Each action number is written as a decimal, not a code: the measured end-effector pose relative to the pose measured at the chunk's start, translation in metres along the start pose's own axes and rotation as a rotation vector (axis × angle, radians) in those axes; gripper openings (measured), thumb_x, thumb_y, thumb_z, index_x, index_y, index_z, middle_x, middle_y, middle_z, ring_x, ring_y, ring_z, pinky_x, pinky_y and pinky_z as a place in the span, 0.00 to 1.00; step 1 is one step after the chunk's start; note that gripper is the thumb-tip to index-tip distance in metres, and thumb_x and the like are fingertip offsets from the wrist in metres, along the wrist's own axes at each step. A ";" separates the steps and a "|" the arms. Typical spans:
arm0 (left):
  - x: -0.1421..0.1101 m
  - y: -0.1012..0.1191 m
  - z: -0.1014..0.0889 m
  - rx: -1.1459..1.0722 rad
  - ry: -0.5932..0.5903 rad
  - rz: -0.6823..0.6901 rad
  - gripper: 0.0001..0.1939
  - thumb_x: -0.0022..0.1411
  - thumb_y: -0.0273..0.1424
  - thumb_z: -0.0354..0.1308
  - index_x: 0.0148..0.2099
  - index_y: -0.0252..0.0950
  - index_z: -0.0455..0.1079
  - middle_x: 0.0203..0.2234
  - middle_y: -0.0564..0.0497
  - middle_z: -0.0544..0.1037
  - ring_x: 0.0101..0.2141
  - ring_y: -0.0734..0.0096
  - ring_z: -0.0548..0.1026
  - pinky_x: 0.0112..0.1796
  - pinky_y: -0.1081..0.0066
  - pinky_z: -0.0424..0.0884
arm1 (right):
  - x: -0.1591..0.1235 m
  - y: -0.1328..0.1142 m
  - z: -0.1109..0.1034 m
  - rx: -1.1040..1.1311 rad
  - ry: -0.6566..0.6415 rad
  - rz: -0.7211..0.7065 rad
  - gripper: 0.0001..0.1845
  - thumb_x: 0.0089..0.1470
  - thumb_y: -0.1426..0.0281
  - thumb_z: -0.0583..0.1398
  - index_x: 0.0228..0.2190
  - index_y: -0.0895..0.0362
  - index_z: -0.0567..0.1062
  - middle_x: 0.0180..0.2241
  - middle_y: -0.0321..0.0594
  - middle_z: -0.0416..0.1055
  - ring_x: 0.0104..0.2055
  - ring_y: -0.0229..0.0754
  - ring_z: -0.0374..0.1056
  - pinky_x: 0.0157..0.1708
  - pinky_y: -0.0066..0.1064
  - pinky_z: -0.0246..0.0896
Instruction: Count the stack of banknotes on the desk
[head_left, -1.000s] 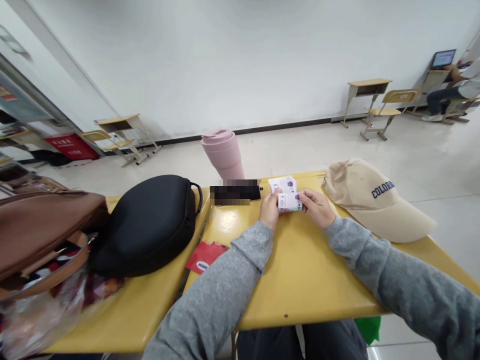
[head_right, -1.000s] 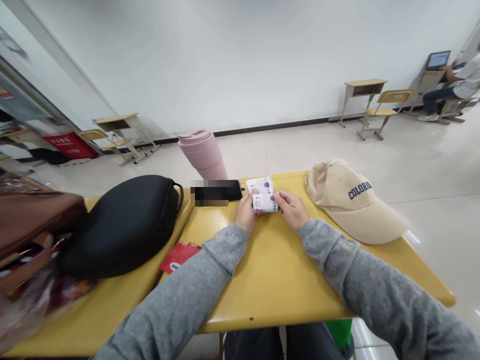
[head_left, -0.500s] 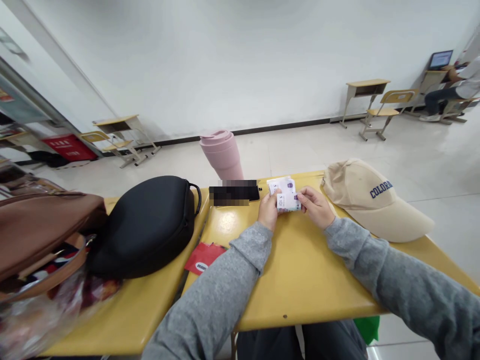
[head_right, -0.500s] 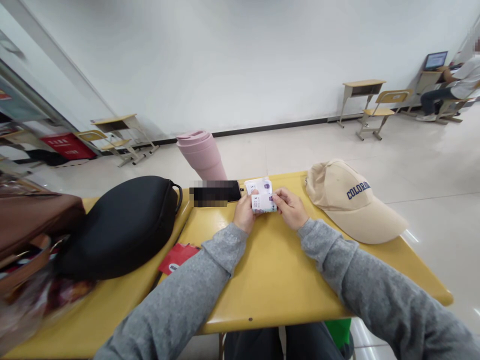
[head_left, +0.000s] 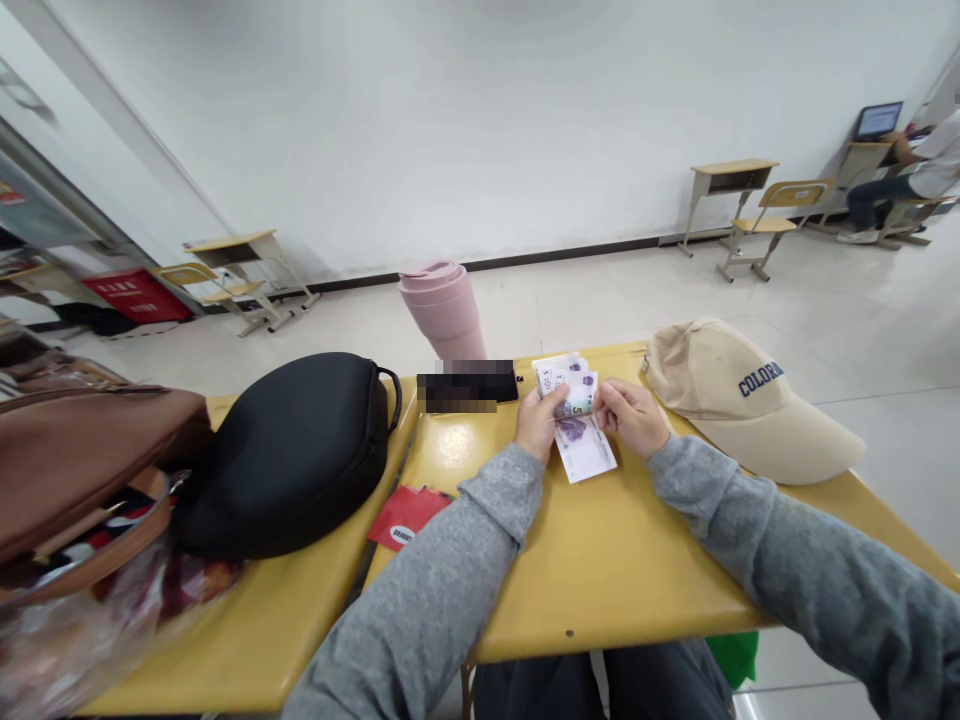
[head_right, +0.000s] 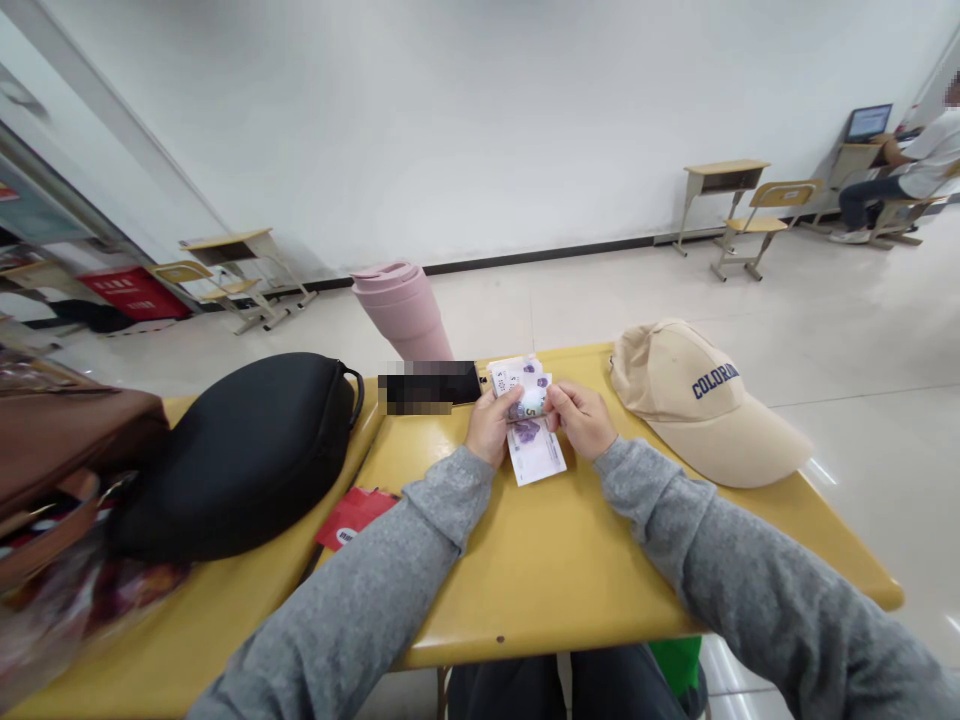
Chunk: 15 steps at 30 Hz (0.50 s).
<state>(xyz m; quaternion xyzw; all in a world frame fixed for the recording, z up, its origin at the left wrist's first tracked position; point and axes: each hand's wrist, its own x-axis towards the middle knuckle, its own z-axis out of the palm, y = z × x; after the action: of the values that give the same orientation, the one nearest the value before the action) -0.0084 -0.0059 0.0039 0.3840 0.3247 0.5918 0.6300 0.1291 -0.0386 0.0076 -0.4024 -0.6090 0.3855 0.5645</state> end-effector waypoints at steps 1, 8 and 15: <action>0.000 0.000 0.000 0.007 0.000 0.004 0.16 0.42 0.33 0.66 0.36 0.31 0.72 0.30 0.47 0.79 0.30 0.68 0.76 0.35 0.69 0.71 | 0.001 0.000 0.000 -0.023 0.013 -0.008 0.21 0.54 0.53 0.53 0.20 0.56 0.64 0.15 0.32 0.60 0.18 0.33 0.53 0.20 0.29 0.48; 0.001 -0.002 0.000 0.022 -0.001 -0.005 0.17 0.40 0.31 0.67 0.36 0.32 0.73 0.33 0.46 0.79 0.33 0.65 0.77 0.38 0.65 0.71 | 0.008 0.013 -0.003 -0.113 0.194 0.043 0.18 0.45 0.55 0.61 0.27 0.55 0.62 0.19 0.29 0.61 0.21 0.33 0.56 0.23 0.28 0.51; 0.002 -0.005 -0.002 0.031 -0.014 0.003 0.16 0.41 0.30 0.67 0.35 0.32 0.73 0.32 0.47 0.79 0.31 0.65 0.76 0.36 0.65 0.71 | 0.009 0.016 -0.002 -0.092 0.187 0.077 0.17 0.47 0.56 0.60 0.30 0.55 0.64 0.19 0.29 0.62 0.20 0.34 0.56 0.22 0.28 0.50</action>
<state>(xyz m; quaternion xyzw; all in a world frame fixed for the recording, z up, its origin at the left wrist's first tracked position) -0.0076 -0.0037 -0.0009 0.3984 0.3290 0.5849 0.6253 0.1319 -0.0237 -0.0039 -0.4854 -0.5547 0.3393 0.5844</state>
